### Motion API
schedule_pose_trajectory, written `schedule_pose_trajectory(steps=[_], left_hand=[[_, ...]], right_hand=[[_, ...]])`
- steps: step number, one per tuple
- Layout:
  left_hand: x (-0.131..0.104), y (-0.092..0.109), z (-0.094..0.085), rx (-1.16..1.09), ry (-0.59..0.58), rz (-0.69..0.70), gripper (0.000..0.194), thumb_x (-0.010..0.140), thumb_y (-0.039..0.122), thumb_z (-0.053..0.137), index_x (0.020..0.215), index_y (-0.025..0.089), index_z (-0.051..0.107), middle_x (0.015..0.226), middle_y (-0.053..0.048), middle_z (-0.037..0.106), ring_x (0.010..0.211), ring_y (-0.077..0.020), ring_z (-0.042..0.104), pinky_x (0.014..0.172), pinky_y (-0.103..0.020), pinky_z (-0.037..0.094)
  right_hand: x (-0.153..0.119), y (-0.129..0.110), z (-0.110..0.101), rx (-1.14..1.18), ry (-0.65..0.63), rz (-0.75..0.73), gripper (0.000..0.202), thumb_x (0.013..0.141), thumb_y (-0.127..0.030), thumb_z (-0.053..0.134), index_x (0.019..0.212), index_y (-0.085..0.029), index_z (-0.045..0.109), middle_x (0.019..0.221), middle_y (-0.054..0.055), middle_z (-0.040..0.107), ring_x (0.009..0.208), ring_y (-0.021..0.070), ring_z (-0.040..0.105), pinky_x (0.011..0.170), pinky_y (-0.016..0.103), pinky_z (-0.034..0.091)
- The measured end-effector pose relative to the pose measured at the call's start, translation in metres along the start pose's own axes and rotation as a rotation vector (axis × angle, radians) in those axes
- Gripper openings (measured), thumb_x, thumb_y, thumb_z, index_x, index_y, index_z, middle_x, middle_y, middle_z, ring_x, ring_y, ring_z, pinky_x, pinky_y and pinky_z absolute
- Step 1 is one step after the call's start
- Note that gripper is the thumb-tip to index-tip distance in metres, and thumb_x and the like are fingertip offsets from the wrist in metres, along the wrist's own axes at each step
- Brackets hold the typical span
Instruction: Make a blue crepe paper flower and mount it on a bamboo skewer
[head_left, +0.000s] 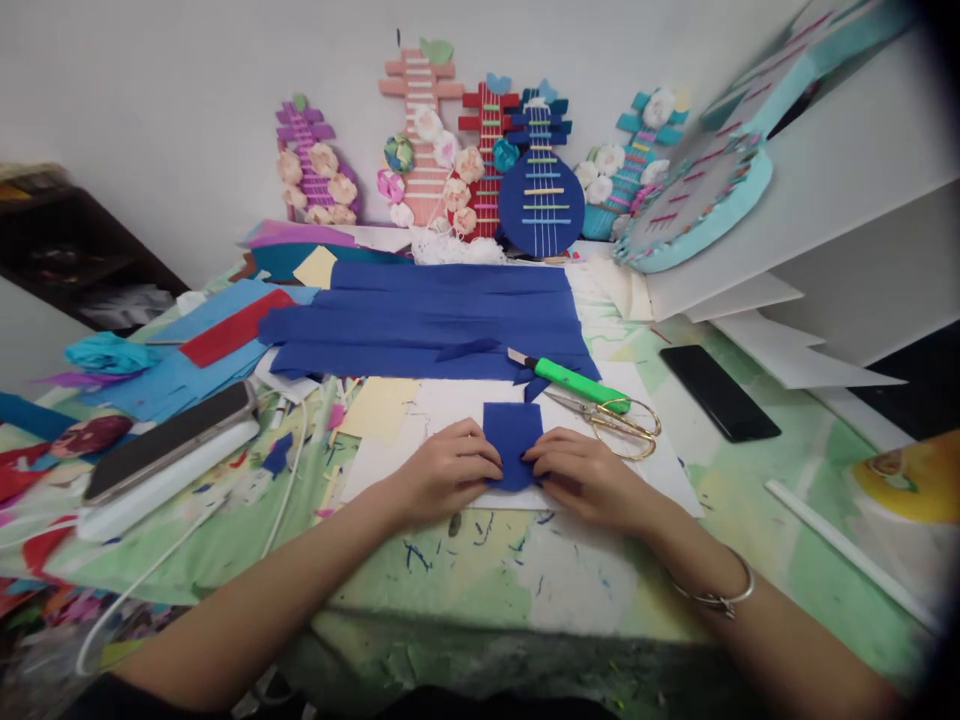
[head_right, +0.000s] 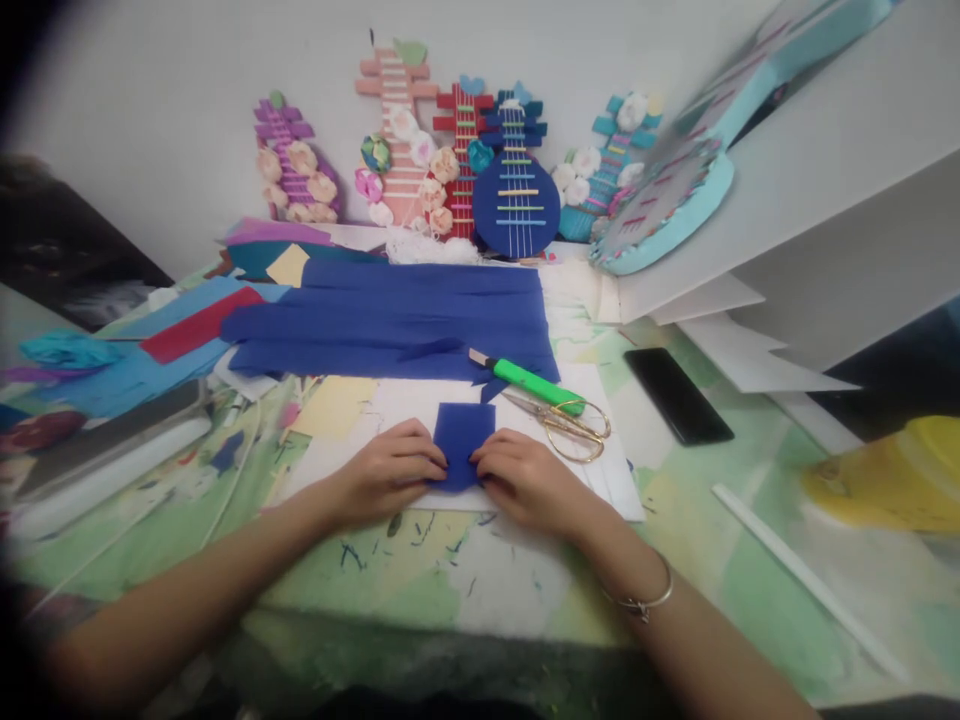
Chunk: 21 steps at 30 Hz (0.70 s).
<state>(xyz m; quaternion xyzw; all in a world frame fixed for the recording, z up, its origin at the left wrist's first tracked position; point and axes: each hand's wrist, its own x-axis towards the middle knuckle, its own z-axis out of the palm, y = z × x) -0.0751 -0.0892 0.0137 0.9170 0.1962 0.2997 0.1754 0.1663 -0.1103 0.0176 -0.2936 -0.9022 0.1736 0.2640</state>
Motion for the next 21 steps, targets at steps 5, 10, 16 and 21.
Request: schedule_pose_trajectory(steps=[5,10,16,21], left_hand=[[0.001,-0.003,0.001,-0.108,0.006,-0.04,0.015,0.084,0.012,0.053,0.088,0.016,0.067,0.086,-0.006,0.069,0.085,-0.0171,0.054,0.078,-0.035,0.049],[0.0,-0.003,-0.001,-0.122,-0.1,-0.105,0.021,0.088,0.013,0.048,0.093,0.017,0.067,0.094,-0.007,0.066,0.091,-0.0172,0.054,0.082,-0.035,0.047],[0.005,-0.008,-0.004,-0.145,-0.172,-0.17,0.025,0.089,0.012,0.043,0.093,0.018,0.067,0.091,-0.006,0.064,0.089,-0.0167,0.054,0.08,-0.032,0.046],[0.027,-0.01,-0.01,-0.105,-0.287,-0.288,0.018,0.085,0.011,0.05,0.089,0.019,0.066,0.087,-0.002,0.067,0.083,-0.0138,0.058,0.076,-0.027,0.044]], right_hand=[[0.0,0.005,0.0,0.036,-0.007,0.037,0.019,0.083,-0.01,0.049,0.091,-0.018,0.064,0.101,0.008,0.067,0.097,0.0191,0.057,0.083,0.037,0.051],[0.002,0.007,-0.001,0.108,-0.016,0.025,0.02,0.086,-0.011,0.047,0.093,-0.02,0.065,0.1,0.006,0.066,0.098,0.0185,0.056,0.083,0.035,0.05],[0.005,0.007,0.002,0.079,-0.001,0.077,0.028,0.086,-0.007,0.041,0.092,-0.021,0.065,0.092,0.005,0.062,0.089,0.0179,0.053,0.079,0.034,0.047],[0.012,0.006,0.007,0.081,0.018,0.156,0.024,0.083,-0.006,0.047,0.095,-0.02,0.062,0.085,0.004,0.061,0.083,0.0175,0.052,0.073,0.031,0.044]])
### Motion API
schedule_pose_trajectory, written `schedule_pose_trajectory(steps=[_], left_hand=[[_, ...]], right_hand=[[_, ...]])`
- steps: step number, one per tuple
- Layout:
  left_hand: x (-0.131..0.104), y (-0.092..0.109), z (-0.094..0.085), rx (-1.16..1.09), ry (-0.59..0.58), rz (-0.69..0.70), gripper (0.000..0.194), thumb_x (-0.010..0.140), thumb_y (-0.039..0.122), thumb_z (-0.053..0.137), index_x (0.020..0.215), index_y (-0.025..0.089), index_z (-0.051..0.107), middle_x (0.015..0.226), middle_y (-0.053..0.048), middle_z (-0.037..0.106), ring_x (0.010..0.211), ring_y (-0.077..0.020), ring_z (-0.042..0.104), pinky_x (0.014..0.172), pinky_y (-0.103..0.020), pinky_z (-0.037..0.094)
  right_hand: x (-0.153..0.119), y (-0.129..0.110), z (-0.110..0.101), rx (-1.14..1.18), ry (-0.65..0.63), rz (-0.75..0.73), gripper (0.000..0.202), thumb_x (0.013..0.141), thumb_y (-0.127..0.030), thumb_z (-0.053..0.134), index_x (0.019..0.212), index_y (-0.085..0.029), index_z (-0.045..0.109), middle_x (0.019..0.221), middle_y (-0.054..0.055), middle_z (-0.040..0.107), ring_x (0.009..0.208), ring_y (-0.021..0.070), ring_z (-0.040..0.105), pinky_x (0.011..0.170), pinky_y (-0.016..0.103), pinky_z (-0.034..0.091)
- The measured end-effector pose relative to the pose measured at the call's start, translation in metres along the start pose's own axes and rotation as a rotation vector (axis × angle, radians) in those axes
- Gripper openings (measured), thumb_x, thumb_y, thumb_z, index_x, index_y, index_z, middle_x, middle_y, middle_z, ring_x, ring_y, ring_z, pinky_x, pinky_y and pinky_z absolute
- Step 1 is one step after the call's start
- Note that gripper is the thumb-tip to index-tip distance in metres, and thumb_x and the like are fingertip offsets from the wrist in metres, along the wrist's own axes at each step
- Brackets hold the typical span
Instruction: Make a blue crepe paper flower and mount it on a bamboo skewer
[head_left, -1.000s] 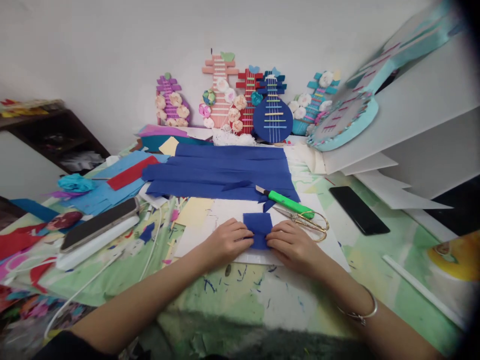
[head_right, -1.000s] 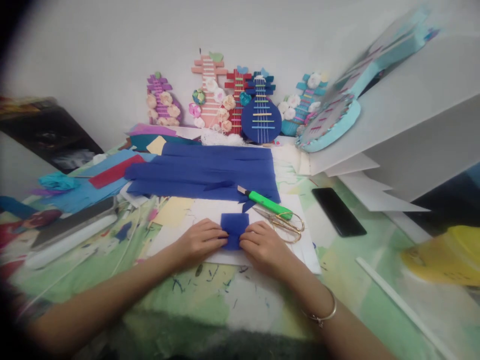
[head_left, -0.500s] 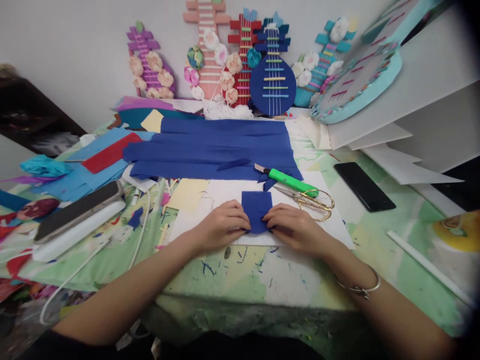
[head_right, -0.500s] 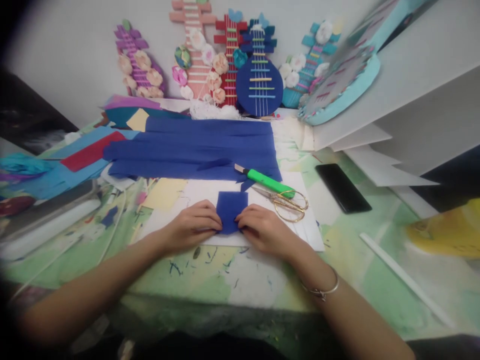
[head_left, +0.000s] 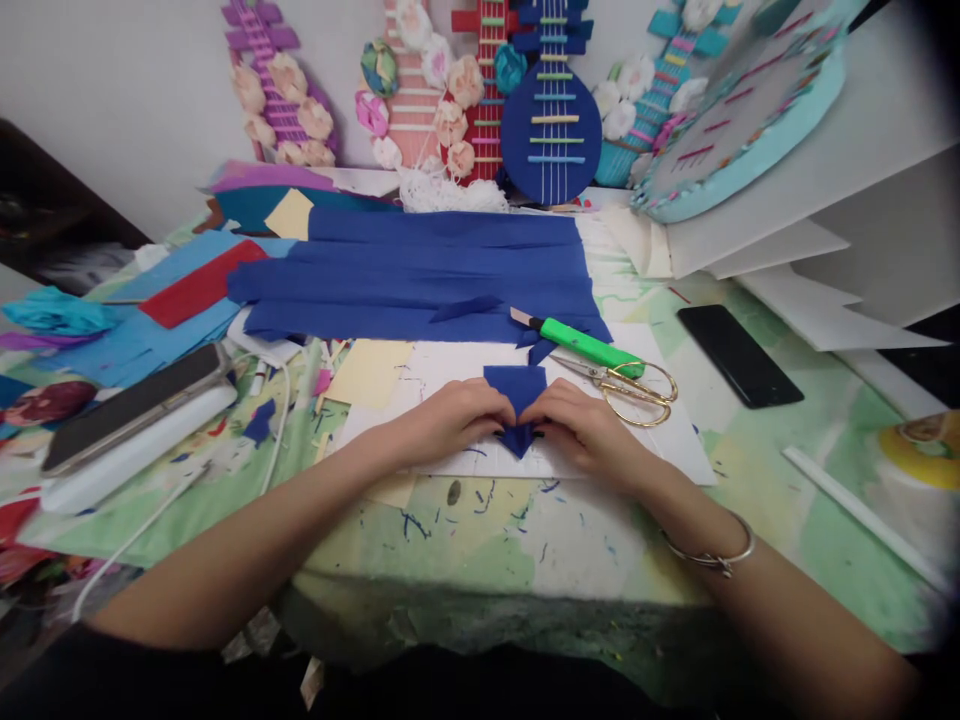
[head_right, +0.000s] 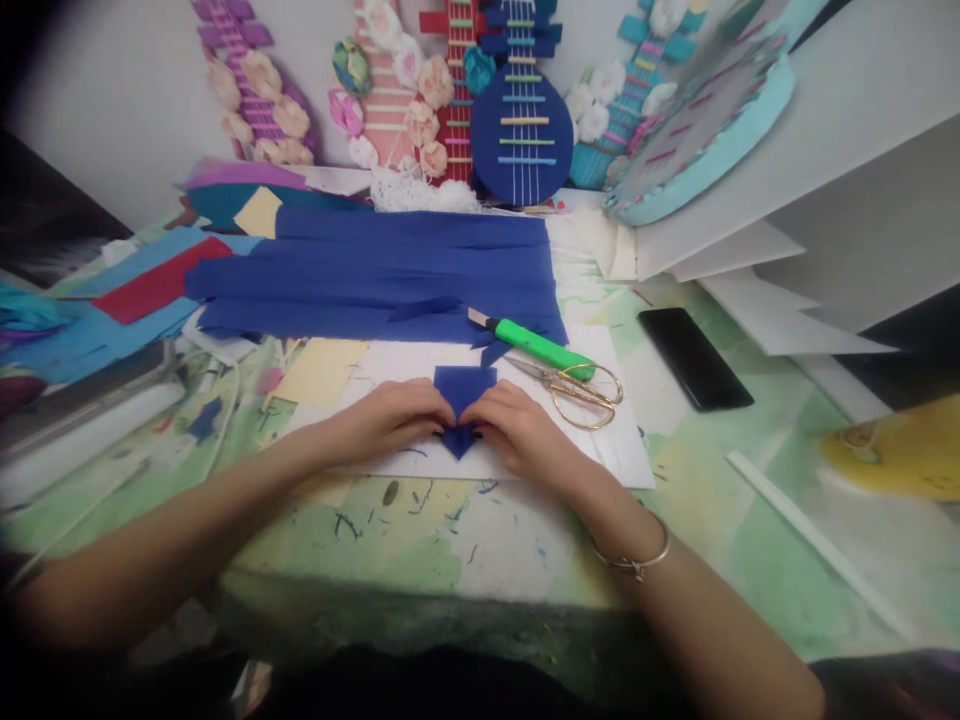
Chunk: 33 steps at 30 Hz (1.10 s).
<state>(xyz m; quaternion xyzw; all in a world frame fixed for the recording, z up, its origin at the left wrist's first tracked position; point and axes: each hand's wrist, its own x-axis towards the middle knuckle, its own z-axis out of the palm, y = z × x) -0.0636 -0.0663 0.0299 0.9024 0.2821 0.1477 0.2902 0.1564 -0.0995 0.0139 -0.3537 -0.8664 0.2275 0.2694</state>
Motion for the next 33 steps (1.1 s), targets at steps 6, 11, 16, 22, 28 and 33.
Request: schedule_pose_trajectory(steps=[6,11,16,22,28,33], left_hand=[[0.01,-0.001,0.0,-0.182,0.026,-0.118,0.013,0.076,0.01,0.058,0.081,0.018,0.067,0.078,0.001,0.069,0.072,-0.0103,0.061,0.07,-0.023,0.045],[0.005,-0.005,0.006,-0.374,0.067,-0.197,0.014,0.071,0.007,0.062,0.079,0.017,0.068,0.075,-0.001,0.07,0.071,-0.0108,0.063,0.067,-0.022,0.048],[0.004,-0.007,0.009,-0.566,0.044,-0.28,0.014,0.067,0.007,0.064,0.08,0.014,0.066,0.071,-0.003,0.07,0.07,-0.0131,0.067,0.066,-0.024,0.051],[0.004,-0.006,0.008,-0.509,0.029,-0.226,0.015,0.067,0.007,0.065,0.08,0.014,0.067,0.073,-0.003,0.069,0.07,-0.0124,0.065,0.066,-0.024,0.05],[0.004,-0.005,0.01,-0.408,0.053,-0.164,0.016,0.071,0.007,0.063,0.084,0.016,0.067,0.077,-0.002,0.068,0.073,-0.0111,0.063,0.072,-0.025,0.049],[0.005,-0.001,0.013,-0.426,0.098,-0.206,0.016,0.071,0.007,0.065,0.085,0.015,0.066,0.075,-0.001,0.068,0.071,-0.0113,0.065,0.073,-0.026,0.05]], right_hand=[[0.004,0.001,0.001,0.117,0.042,0.176,0.008,0.08,-0.014,0.059,0.086,-0.019,0.062,0.078,0.002,0.063,0.074,0.0141,0.056,0.067,0.027,0.044],[0.003,0.001,0.0,0.105,0.021,0.16,0.011,0.08,-0.013,0.058,0.085,-0.02,0.065,0.076,0.002,0.064,0.074,0.014,0.056,0.067,0.027,0.043],[0.003,0.0,-0.003,0.1,0.006,0.177,0.015,0.079,-0.014,0.059,0.091,-0.02,0.066,0.074,0.002,0.064,0.075,0.0152,0.055,0.066,0.027,0.043],[0.003,-0.002,-0.004,0.1,-0.023,0.126,0.013,0.08,-0.011,0.057,0.081,-0.021,0.065,0.076,0.001,0.067,0.077,0.0155,0.053,0.07,0.029,0.042],[0.003,-0.006,-0.004,0.065,-0.026,0.114,0.01,0.079,-0.012,0.056,0.079,-0.019,0.062,0.077,0.002,0.064,0.08,0.0166,0.052,0.074,0.031,0.042],[0.002,-0.007,-0.003,0.02,0.004,0.127,0.006,0.077,-0.013,0.059,0.076,-0.018,0.06,0.086,0.005,0.061,0.085,0.0181,0.052,0.078,0.033,0.042]])
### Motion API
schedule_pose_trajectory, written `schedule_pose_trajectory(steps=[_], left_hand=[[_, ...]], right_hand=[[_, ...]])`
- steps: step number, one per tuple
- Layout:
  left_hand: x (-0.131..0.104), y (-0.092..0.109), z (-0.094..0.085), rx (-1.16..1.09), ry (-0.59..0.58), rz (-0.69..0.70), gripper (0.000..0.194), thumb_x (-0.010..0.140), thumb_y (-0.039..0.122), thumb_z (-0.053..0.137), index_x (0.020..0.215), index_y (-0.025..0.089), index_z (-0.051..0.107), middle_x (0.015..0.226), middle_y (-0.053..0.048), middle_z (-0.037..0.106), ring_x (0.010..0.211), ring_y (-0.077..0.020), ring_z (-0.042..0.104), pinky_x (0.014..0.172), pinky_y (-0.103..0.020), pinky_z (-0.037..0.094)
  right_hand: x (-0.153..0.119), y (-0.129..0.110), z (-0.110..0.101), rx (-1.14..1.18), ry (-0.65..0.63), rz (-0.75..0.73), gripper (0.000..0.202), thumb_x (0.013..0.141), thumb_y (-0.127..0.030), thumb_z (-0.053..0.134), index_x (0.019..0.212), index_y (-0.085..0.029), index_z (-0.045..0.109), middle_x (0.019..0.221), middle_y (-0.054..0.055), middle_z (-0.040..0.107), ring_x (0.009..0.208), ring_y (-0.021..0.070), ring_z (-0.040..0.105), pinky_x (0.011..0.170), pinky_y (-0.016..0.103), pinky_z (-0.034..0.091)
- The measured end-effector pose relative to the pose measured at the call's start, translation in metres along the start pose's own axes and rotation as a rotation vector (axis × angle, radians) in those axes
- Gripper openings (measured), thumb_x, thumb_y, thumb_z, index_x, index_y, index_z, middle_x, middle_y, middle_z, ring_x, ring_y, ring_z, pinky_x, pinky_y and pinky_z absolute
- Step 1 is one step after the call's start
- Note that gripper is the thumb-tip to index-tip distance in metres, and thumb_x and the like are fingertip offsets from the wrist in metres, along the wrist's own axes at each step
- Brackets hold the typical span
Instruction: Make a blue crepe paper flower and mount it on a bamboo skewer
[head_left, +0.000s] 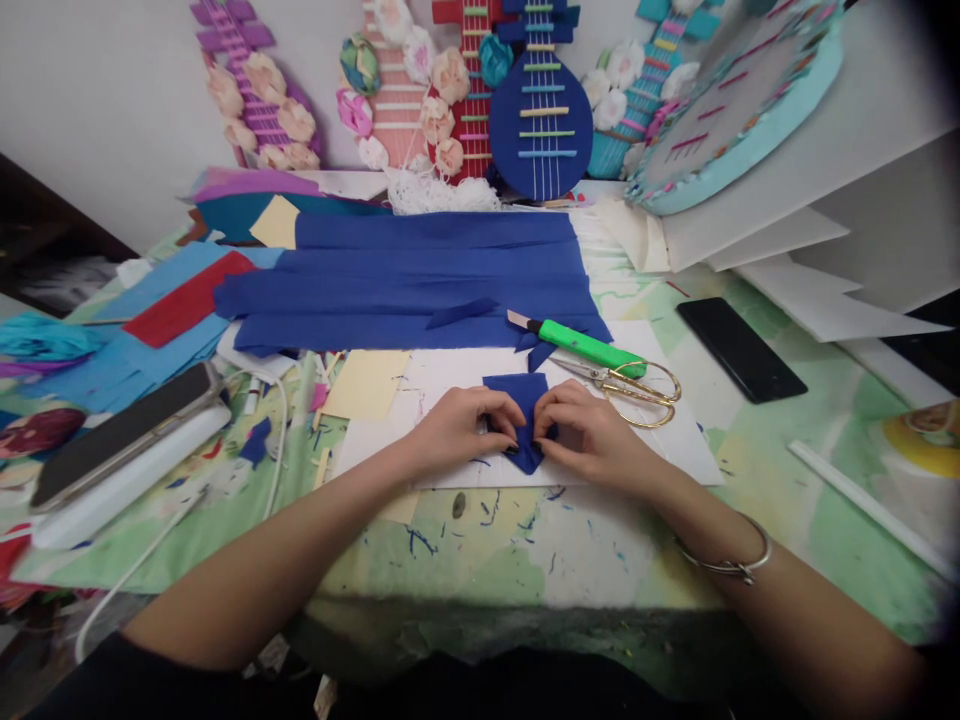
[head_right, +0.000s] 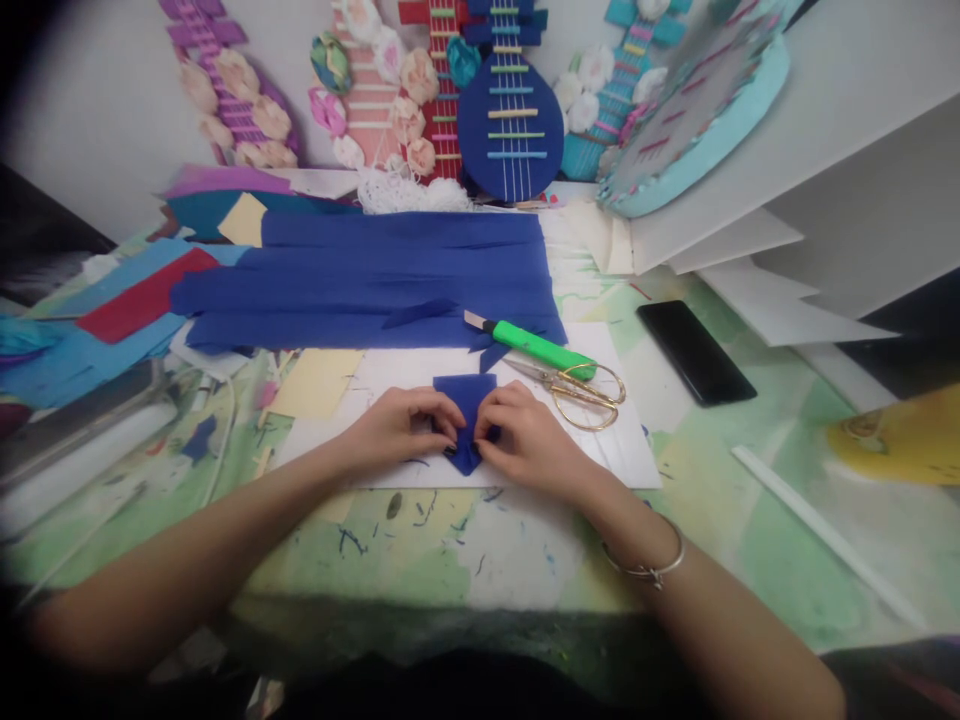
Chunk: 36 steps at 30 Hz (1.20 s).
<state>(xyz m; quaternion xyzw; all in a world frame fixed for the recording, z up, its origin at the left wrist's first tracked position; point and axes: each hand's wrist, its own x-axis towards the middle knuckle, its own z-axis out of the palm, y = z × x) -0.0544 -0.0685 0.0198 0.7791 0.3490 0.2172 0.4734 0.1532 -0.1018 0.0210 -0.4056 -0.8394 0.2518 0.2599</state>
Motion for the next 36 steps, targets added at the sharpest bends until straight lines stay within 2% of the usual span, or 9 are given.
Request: schedule_pose_trajectory(steps=[7,13,16,21,27,30,33,36], left_hand=[[0.0006,0.0024,0.005,-0.056,0.033,-0.041,0.014,0.069,0.009,0.068,0.082,0.014,0.067,0.072,-0.002,0.069,0.069,-0.0117,0.066,0.071,-0.025,0.051],[-0.0017,0.0027,0.0004,-0.104,-0.03,0.046,0.012,0.072,0.017,0.069,0.084,0.014,0.067,0.075,-0.004,0.07,0.071,-0.0125,0.066,0.071,-0.026,0.052],[-0.0017,0.002,-0.0015,-0.044,-0.039,0.103,0.01,0.075,0.017,0.066,0.084,0.014,0.068,0.077,-0.004,0.071,0.072,-0.0129,0.065,0.071,-0.027,0.052],[-0.001,0.0011,-0.0004,0.083,0.01,0.192,0.007,0.079,0.017,0.063,0.083,0.015,0.068,0.077,-0.004,0.071,0.071,-0.0126,0.064,0.07,-0.027,0.051],[-0.0006,0.0006,0.0014,0.107,0.013,0.169,0.008,0.077,0.014,0.065,0.084,0.015,0.067,0.074,-0.002,0.07,0.069,-0.0114,0.064,0.067,-0.023,0.051],[-0.0007,0.0003,0.0024,0.145,0.043,0.178,0.014,0.076,0.016,0.066,0.09,0.015,0.066,0.079,-0.002,0.069,0.07,-0.0109,0.064,0.067,-0.023,0.05],[-0.001,-0.0011,0.0032,0.208,0.104,0.246,0.019,0.076,0.021,0.068,0.093,0.015,0.064,0.087,-0.005,0.067,0.069,-0.0103,0.061,0.067,-0.024,0.049],[-0.0014,-0.0025,0.004,0.25,0.122,0.302,0.012,0.078,0.024,0.066,0.086,0.016,0.065,0.084,-0.004,0.066,0.072,-0.0116,0.061,0.07,-0.026,0.048]], right_hand=[[-0.0005,0.0026,0.0005,-0.018,0.02,0.015,0.009,0.076,-0.009,0.057,0.074,-0.017,0.06,0.086,0.005,0.062,0.083,0.0175,0.054,0.076,0.032,0.043],[-0.0008,0.0031,-0.0007,0.028,0.019,-0.008,0.012,0.077,-0.008,0.055,0.076,-0.019,0.061,0.086,0.004,0.065,0.083,0.0165,0.056,0.076,0.032,0.045],[-0.0015,0.0027,-0.0006,0.035,0.034,-0.014,0.012,0.077,-0.008,0.055,0.076,-0.019,0.061,0.09,0.004,0.065,0.087,0.0173,0.057,0.079,0.033,0.046],[-0.003,0.0032,0.0019,0.021,0.078,-0.027,0.013,0.076,-0.008,0.054,0.074,-0.019,0.061,0.098,0.007,0.063,0.094,0.0195,0.057,0.084,0.038,0.046],[-0.0023,0.0025,0.0046,-0.008,0.088,-0.031,0.011,0.076,-0.01,0.056,0.073,-0.019,0.06,0.101,0.009,0.061,0.098,0.0219,0.055,0.087,0.041,0.045],[-0.002,0.0025,0.005,-0.03,0.08,-0.017,0.01,0.075,-0.009,0.057,0.073,-0.018,0.06,0.104,0.009,0.06,0.1,0.0222,0.054,0.089,0.041,0.044],[-0.0024,0.0029,0.005,-0.034,0.075,-0.004,0.01,0.075,-0.009,0.057,0.073,-0.019,0.059,0.106,0.008,0.059,0.101,0.0221,0.053,0.09,0.042,0.043],[-0.0029,0.0033,0.0051,-0.03,0.08,0.005,0.011,0.075,-0.009,0.057,0.073,-0.019,0.059,0.106,0.008,0.059,0.102,0.0221,0.053,0.09,0.042,0.043]])
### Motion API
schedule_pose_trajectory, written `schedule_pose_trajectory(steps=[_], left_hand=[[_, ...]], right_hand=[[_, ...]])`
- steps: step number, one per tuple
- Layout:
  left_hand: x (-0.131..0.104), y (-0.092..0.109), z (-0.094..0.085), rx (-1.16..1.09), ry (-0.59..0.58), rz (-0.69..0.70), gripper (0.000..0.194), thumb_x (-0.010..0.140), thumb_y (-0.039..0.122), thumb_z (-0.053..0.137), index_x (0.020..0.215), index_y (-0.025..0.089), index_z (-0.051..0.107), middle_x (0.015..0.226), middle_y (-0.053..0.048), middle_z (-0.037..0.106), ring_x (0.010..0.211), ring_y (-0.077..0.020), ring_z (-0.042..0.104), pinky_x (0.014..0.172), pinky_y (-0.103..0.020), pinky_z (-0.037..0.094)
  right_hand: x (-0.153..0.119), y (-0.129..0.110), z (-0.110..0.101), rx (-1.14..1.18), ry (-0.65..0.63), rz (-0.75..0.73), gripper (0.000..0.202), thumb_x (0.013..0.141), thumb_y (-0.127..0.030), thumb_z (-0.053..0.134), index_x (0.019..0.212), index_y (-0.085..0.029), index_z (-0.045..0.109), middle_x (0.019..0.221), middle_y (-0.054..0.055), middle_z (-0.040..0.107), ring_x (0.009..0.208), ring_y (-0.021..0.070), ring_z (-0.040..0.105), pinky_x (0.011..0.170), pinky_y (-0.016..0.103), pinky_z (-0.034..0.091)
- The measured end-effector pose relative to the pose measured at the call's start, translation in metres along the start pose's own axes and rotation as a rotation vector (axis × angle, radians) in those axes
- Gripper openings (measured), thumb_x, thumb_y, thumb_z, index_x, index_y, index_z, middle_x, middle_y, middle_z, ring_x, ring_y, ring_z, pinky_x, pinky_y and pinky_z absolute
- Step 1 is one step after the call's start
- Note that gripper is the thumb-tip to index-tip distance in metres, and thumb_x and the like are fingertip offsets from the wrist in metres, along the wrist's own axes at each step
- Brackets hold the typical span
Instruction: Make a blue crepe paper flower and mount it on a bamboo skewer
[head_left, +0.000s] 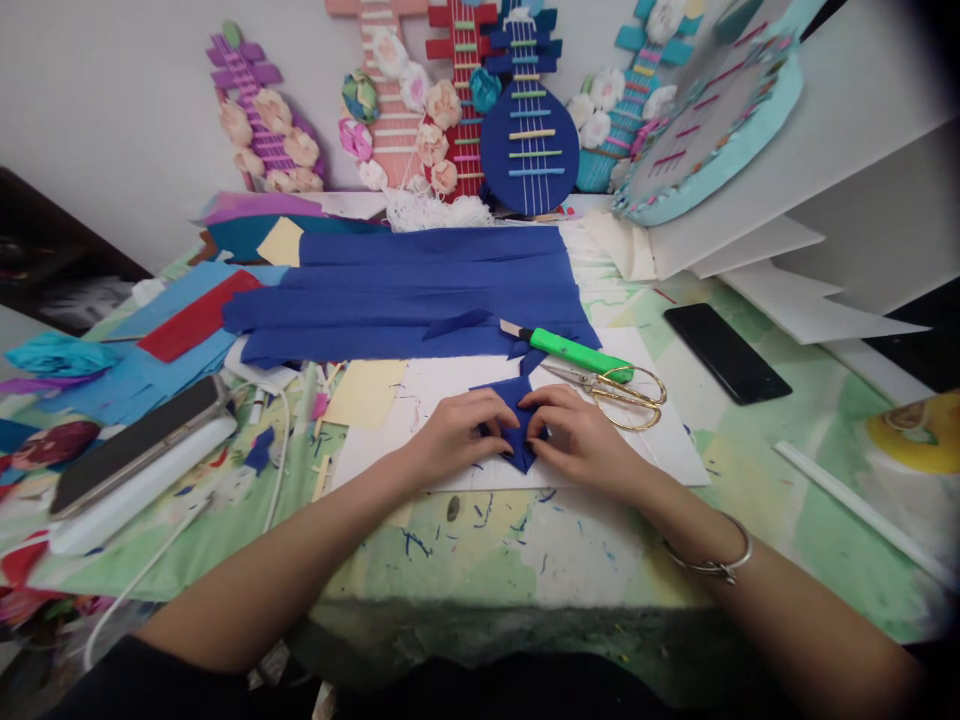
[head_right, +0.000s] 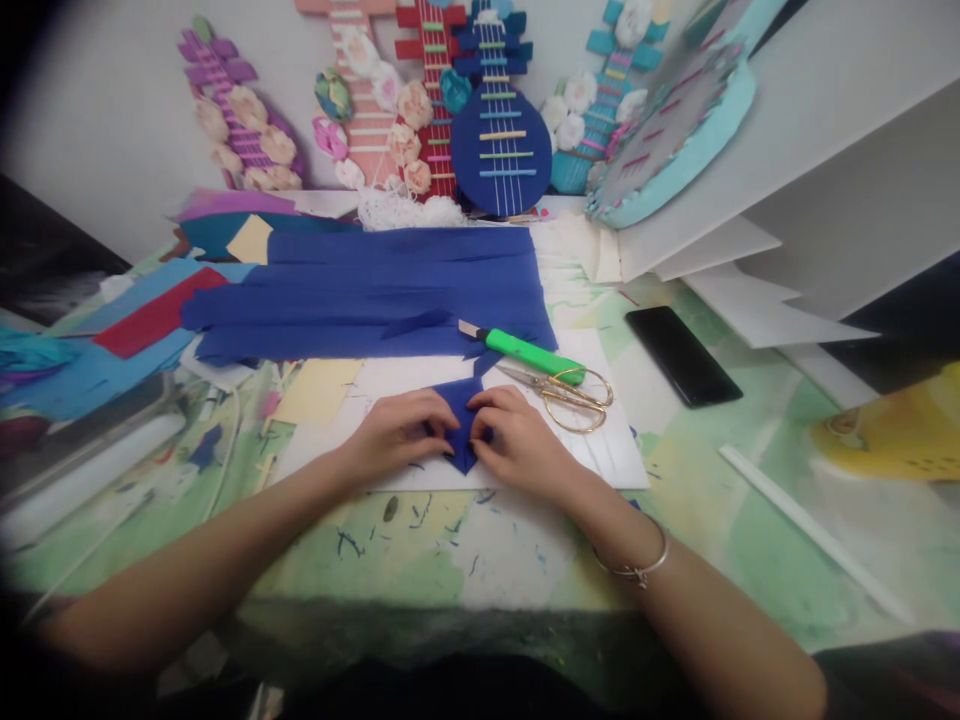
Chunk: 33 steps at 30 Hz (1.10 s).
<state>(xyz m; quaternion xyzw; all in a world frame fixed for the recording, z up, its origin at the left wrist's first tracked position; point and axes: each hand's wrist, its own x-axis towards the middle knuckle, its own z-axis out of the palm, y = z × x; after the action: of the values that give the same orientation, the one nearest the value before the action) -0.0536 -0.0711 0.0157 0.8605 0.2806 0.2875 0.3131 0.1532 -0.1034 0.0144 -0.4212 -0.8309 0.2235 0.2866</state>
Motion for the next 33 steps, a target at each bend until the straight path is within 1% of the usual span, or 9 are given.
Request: schedule_pose_trajectory(steps=[2,4,7,10,19,23,27,29,33], left_hand=[[-0.001,0.0,0.0,0.029,-0.013,0.027,0.007,0.081,0.024,0.063,0.081,0.017,0.065,0.079,-0.002,0.067,0.074,-0.0125,0.061,0.072,-0.027,0.047],[-0.001,0.0,0.001,0.052,-0.024,0.059,0.009,0.084,0.022,0.06,0.077,0.018,0.065,0.077,-0.001,0.069,0.075,-0.0126,0.062,0.075,-0.029,0.045],[-0.002,0.0,0.001,0.087,-0.014,0.096,0.015,0.087,0.02,0.055,0.076,0.019,0.065,0.08,-0.001,0.069,0.077,-0.0125,0.062,0.076,-0.03,0.044],[-0.003,-0.002,0.001,0.123,0.0,0.12,0.017,0.087,0.021,0.054,0.076,0.018,0.067,0.083,-0.003,0.069,0.077,-0.0126,0.061,0.075,-0.03,0.044],[-0.005,-0.01,0.005,0.178,-0.043,0.215,0.02,0.089,0.019,0.05,0.081,0.016,0.068,0.084,-0.006,0.067,0.081,-0.0151,0.058,0.075,-0.031,0.046],[-0.006,-0.008,0.001,0.243,-0.063,0.262,0.022,0.09,0.017,0.048,0.082,0.016,0.068,0.089,-0.008,0.065,0.084,-0.017,0.056,0.077,-0.034,0.046],[-0.008,0.0,-0.005,0.319,-0.126,0.313,0.02,0.09,0.015,0.048,0.093,0.018,0.067,0.095,-0.009,0.064,0.093,-0.0201,0.053,0.082,-0.039,0.044],[-0.009,0.005,-0.008,0.338,-0.175,0.325,0.02,0.09,0.015,0.047,0.098,0.018,0.066,0.095,-0.009,0.064,0.095,-0.0204,0.052,0.083,-0.038,0.043],[-0.012,0.009,-0.008,0.391,-0.238,0.359,0.02,0.091,0.014,0.046,0.1,0.016,0.064,0.095,-0.009,0.065,0.094,-0.0197,0.053,0.081,-0.036,0.042]], right_hand=[[0.0,0.0,0.0,0.0,0.001,-0.001,0.011,0.075,-0.009,0.057,0.073,-0.019,0.058,0.106,0.008,0.058,0.102,0.0222,0.053,0.09,0.042,0.043],[0.0,0.0,0.0,-0.003,0.005,-0.005,0.01,0.075,-0.009,0.056,0.073,-0.019,0.058,0.106,0.008,0.059,0.102,0.0224,0.053,0.091,0.042,0.043],[0.001,0.0,0.0,-0.006,0.01,-0.005,0.01,0.075,-0.009,0.055,0.073,-0.019,0.058,0.104,0.009,0.059,0.101,0.0226,0.053,0.09,0.043,0.043],[0.001,-0.001,0.001,-0.009,0.019,-0.008,0.01,0.075,-0.01,0.055,0.073,-0.019,0.058,0.103,0.009,0.059,0.1,0.0232,0.053,0.089,0.043,0.044],[0.001,-0.001,0.003,-0.033,0.05,-0.013,0.01,0.076,-0.01,0.056,0.073,-0.019,0.058,0.102,0.009,0.059,0.1,0.0239,0.051,0.091,0.044,0.043],[0.001,0.0,0.003,-0.027,0.049,-0.011,0.01,0.076,-0.01,0.056,0.074,-0.02,0.058,0.102,0.009,0.059,0.1,0.0238,0.051,0.09,0.044,0.043],[0.001,0.001,0.003,-0.028,0.048,0.0,0.009,0.076,-0.011,0.057,0.074,-0.02,0.057,0.101,0.008,0.059,0.099,0.0234,0.051,0.09,0.044,0.042],[0.001,0.001,0.003,-0.031,0.048,0.005,0.009,0.076,-0.011,0.057,0.074,-0.02,0.057,0.101,0.008,0.058,0.099,0.0232,0.051,0.09,0.044,0.042],[0.001,0.001,0.003,-0.034,0.045,0.014,0.009,0.077,-0.01,0.057,0.074,-0.019,0.057,0.1,0.009,0.058,0.098,0.0228,0.051,0.088,0.042,0.042]])
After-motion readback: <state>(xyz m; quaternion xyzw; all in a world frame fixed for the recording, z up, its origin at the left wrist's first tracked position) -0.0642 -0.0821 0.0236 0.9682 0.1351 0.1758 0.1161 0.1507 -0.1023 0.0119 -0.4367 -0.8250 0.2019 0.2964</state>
